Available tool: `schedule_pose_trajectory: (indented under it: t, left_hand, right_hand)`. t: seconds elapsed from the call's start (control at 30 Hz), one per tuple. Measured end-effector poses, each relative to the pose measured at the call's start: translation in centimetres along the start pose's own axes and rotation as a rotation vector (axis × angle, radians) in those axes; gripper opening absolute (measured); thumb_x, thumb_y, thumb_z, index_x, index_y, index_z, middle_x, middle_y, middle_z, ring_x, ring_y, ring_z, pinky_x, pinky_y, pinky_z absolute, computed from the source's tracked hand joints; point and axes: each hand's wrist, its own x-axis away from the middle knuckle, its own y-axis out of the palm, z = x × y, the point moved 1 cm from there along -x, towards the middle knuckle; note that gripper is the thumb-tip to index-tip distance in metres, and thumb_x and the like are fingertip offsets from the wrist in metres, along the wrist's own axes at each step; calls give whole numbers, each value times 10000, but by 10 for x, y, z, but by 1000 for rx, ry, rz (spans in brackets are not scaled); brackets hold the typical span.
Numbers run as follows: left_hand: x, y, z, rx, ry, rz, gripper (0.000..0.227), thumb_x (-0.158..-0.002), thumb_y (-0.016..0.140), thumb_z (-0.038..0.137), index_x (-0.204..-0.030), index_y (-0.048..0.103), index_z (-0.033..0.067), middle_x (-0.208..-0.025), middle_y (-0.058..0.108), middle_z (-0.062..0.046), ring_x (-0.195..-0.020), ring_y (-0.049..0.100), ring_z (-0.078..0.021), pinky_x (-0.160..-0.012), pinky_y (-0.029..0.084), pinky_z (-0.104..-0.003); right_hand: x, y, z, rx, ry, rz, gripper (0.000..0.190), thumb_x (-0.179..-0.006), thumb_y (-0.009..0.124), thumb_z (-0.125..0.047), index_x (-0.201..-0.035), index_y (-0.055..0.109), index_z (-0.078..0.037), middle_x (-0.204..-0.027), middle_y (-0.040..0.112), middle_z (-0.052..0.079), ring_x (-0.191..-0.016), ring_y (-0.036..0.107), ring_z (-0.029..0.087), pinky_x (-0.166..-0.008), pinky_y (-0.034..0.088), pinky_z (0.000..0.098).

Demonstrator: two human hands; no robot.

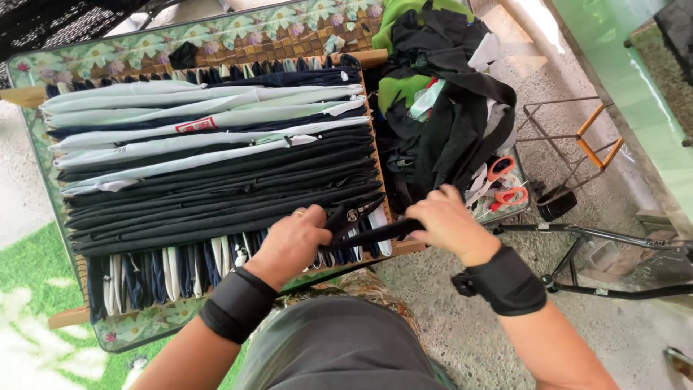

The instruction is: Constructing a rug by weaving or tying fabric strips onto a frame.

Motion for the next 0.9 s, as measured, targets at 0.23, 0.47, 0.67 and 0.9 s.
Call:
schedule_pose_trajectory:
  t: [0.23,0.47,0.67,0.9]
  left_hand:
    - [30,22,-42,-92,-254,-74,298,-746,646,39,-913,809,225,-977,607,-78,-965,636,-304,-756,541,-415]
    - [32,-16,-12,67,-154,-93,608,-795,628,79,-1386,601,219,-1101,675,-104,-984,675,-325,-823,539,-451]
    - [58,-86,25,556,114,-18,760,-726,726,138,-1446,484,104,-1109,706,-144,-995,691,-367,-859,537,-429]
    - [156,-109,-32,335,-55,0,299,-899,650,176,-1189,709,132,-861,733,-77,-935,689,-286,-1013,460,-425]
  right_hand:
    - [44,-20,43,736,292,117,122,-772,702,-214,-868,765,-254,-1032,727,19,-1146,651,240,-1097,323,616]
    - [1,-42,-92,-45,232,-353,207,-813,678,-286,-965,721,-151,-786,708,144,-776,687,366,-710,541,490]
    - [-41,-51,-169,-627,-156,-152,229,-888,690,-265,-963,618,-61,-829,645,165,-746,589,397,-686,512,468]
    - [-56,13,-145,-500,-204,-218,233,-797,743,-237,-966,659,-101,-779,681,112,-769,678,325,-858,415,517]
